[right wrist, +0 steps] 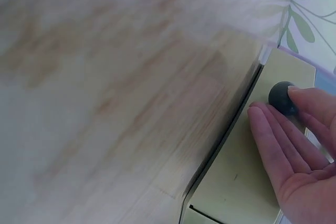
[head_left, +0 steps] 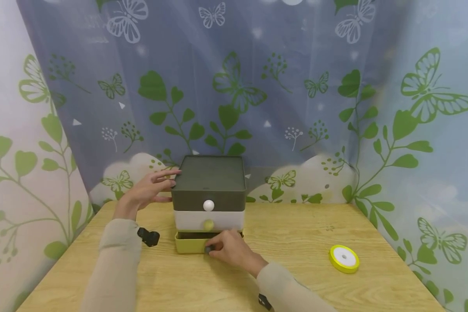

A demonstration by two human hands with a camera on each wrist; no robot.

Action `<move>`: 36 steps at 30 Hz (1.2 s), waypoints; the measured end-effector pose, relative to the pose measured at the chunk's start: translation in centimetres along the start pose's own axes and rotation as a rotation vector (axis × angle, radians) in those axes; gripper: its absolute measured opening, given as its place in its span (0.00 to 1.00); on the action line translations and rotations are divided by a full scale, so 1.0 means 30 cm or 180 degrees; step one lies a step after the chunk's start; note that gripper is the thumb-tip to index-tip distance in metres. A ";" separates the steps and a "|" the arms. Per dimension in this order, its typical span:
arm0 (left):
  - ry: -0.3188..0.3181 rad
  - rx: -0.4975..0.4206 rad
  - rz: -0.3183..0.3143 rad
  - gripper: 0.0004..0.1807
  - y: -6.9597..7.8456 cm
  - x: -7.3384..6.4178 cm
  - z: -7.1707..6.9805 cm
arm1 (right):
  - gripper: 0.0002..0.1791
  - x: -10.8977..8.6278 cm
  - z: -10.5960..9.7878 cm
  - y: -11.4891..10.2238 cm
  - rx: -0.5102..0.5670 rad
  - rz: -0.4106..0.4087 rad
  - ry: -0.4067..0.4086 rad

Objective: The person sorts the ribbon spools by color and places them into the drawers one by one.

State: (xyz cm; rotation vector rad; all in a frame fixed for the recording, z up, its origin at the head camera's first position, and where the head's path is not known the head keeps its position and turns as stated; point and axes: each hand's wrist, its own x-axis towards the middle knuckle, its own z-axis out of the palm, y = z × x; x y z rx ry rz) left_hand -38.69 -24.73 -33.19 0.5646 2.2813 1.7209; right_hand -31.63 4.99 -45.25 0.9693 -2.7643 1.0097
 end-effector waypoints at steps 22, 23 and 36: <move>0.0020 0.0025 0.0003 0.33 0.000 0.003 0.006 | 0.12 -0.080 -0.003 -0.062 0.0006 -0.0065 -0.0130; 0.0026 0.0015 -0.0004 0.33 0.002 0.002 0.006 | 0.12 -0.085 -0.003 -0.066 -0.0011 -0.0091 -0.0116; 0.0011 -0.0002 0.0029 0.34 0.005 -0.001 0.007 | 0.11 -0.127 0.016 -0.110 -0.0045 -0.0056 -0.0028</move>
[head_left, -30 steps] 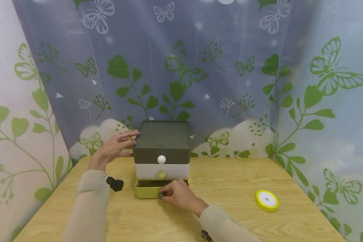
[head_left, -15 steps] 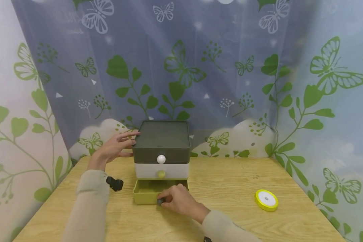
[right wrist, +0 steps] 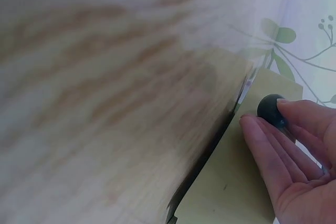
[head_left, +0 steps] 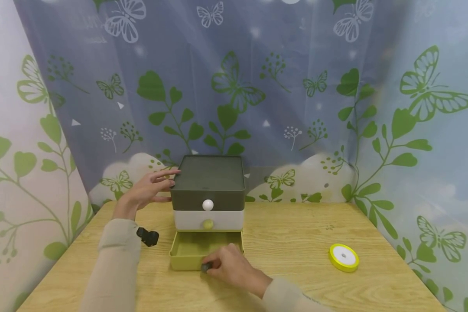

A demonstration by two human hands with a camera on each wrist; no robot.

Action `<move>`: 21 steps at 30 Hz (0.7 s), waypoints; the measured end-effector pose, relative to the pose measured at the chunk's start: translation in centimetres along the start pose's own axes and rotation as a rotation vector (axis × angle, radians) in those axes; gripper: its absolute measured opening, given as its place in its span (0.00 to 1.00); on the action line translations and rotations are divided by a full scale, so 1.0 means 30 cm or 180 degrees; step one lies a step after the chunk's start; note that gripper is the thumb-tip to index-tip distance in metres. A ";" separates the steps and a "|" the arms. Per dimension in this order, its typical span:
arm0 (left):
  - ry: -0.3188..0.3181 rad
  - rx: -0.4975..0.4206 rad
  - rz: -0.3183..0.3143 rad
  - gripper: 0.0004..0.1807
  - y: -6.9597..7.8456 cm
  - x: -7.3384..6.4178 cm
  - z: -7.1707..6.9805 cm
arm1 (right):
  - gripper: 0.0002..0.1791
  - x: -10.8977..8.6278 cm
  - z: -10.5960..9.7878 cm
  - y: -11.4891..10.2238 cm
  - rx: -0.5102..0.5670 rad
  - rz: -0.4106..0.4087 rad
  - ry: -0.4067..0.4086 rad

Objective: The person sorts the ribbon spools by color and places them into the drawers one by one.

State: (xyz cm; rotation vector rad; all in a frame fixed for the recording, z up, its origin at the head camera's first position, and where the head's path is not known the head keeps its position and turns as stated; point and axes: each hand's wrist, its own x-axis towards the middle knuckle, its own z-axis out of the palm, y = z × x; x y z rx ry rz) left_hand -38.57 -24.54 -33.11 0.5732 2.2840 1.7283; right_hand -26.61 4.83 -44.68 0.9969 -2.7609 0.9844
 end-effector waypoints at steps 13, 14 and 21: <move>0.0018 0.0035 -0.0045 0.33 -0.006 0.004 -0.002 | 0.11 -0.034 0.007 -0.021 -0.0017 -0.0085 -0.0059; 0.0002 0.0048 -0.0028 0.33 -0.005 0.003 -0.002 | 0.11 -0.037 0.008 -0.023 -0.0020 -0.0101 -0.0059; 0.0006 0.0042 -0.0042 0.33 -0.004 0.002 -0.003 | 0.11 -0.057 0.010 -0.038 -0.0015 -0.0094 -0.0098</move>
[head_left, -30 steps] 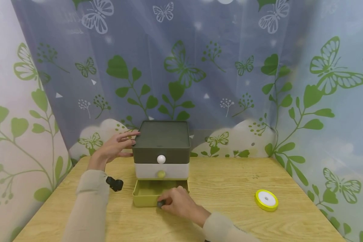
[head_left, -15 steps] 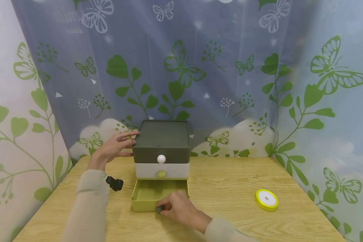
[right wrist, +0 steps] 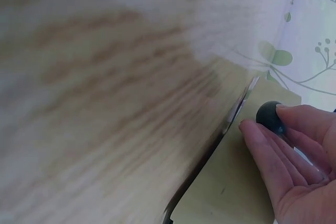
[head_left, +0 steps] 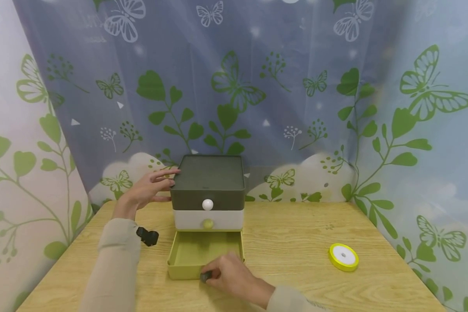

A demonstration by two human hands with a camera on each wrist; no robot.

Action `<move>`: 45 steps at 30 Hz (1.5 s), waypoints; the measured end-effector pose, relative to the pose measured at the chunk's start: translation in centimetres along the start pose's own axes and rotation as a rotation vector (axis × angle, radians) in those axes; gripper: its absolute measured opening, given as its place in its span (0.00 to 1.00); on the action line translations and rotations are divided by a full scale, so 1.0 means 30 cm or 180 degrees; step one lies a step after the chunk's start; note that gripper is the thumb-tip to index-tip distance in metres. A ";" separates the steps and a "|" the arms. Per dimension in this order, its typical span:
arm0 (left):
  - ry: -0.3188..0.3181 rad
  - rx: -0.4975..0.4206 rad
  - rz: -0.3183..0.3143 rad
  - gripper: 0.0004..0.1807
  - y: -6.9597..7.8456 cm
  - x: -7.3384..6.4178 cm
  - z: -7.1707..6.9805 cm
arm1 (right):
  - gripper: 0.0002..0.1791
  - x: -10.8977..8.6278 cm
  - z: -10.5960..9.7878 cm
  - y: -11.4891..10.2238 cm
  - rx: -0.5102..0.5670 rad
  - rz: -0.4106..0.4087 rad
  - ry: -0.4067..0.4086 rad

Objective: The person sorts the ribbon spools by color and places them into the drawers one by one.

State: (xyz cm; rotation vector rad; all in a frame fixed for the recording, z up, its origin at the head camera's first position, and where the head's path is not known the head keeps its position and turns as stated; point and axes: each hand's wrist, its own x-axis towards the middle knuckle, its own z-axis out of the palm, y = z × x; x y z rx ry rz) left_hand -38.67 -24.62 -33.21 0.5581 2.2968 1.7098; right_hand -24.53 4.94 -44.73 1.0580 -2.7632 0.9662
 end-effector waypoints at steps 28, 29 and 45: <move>-0.0012 -0.0029 0.0040 0.34 0.008 -0.005 0.003 | 0.15 -0.049 0.017 -0.059 0.0001 -0.0057 -0.0150; -0.0011 -0.0027 0.0038 0.34 0.008 -0.005 0.003 | 0.16 -0.050 0.017 -0.060 0.0008 -0.0058 -0.0167; -0.0034 -0.0019 0.0045 0.34 0.011 -0.009 0.004 | 0.17 -0.064 0.008 -0.067 0.0110 -0.0006 -0.0384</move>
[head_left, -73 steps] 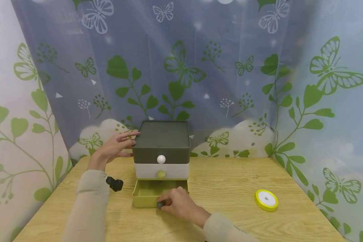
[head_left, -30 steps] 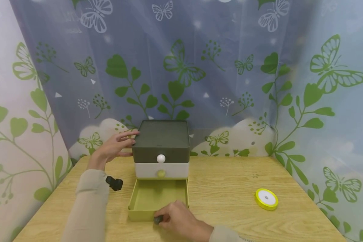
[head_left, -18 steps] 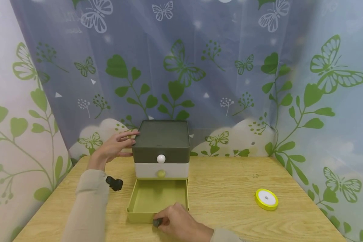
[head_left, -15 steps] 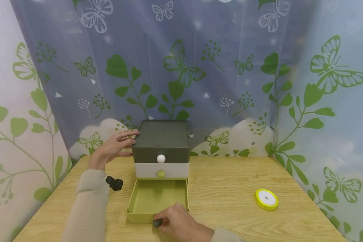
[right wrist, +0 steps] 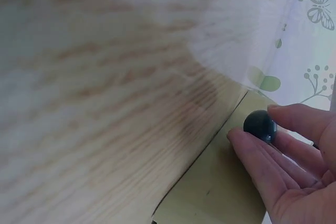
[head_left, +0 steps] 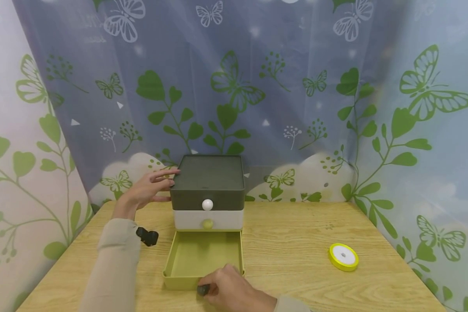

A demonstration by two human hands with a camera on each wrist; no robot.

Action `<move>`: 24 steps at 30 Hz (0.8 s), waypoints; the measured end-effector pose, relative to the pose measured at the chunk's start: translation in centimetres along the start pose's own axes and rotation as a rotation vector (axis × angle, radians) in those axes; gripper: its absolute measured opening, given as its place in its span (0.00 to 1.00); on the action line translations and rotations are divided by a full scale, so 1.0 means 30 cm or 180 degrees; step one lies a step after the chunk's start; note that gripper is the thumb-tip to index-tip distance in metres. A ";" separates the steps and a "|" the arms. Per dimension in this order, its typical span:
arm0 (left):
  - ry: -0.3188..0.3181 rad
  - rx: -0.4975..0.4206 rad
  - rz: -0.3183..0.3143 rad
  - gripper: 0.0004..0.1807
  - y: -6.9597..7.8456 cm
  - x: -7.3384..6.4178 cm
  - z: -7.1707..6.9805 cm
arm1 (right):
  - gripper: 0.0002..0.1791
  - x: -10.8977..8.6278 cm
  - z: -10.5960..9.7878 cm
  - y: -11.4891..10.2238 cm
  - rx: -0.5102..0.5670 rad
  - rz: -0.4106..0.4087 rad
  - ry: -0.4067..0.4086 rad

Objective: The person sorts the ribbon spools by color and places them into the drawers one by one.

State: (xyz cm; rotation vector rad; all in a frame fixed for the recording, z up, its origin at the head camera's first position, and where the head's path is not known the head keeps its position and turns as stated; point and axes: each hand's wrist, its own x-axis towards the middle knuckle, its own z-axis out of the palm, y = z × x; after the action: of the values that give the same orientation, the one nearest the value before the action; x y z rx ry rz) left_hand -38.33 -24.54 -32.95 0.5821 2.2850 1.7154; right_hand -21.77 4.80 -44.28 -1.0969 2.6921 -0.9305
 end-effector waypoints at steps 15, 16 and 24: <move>0.0020 0.0009 -0.0023 0.33 -0.009 0.010 -0.005 | 0.20 -0.020 -0.152 -0.032 -0.0605 -0.0191 0.0167; 0.0021 0.0010 -0.0027 0.33 -0.010 0.011 -0.006 | 0.21 -0.022 -0.175 -0.033 -0.0580 -0.0153 0.0157; 0.0014 0.0021 -0.0023 0.33 -0.015 0.012 -0.011 | 0.21 -0.065 -0.336 0.013 -0.0397 0.0024 0.0162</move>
State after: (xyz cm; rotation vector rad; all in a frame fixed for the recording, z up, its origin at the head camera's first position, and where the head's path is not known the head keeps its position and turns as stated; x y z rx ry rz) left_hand -38.86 -24.78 -33.27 0.5713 2.2939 1.7081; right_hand -23.56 11.41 -36.60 -1.0985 2.8277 -0.8096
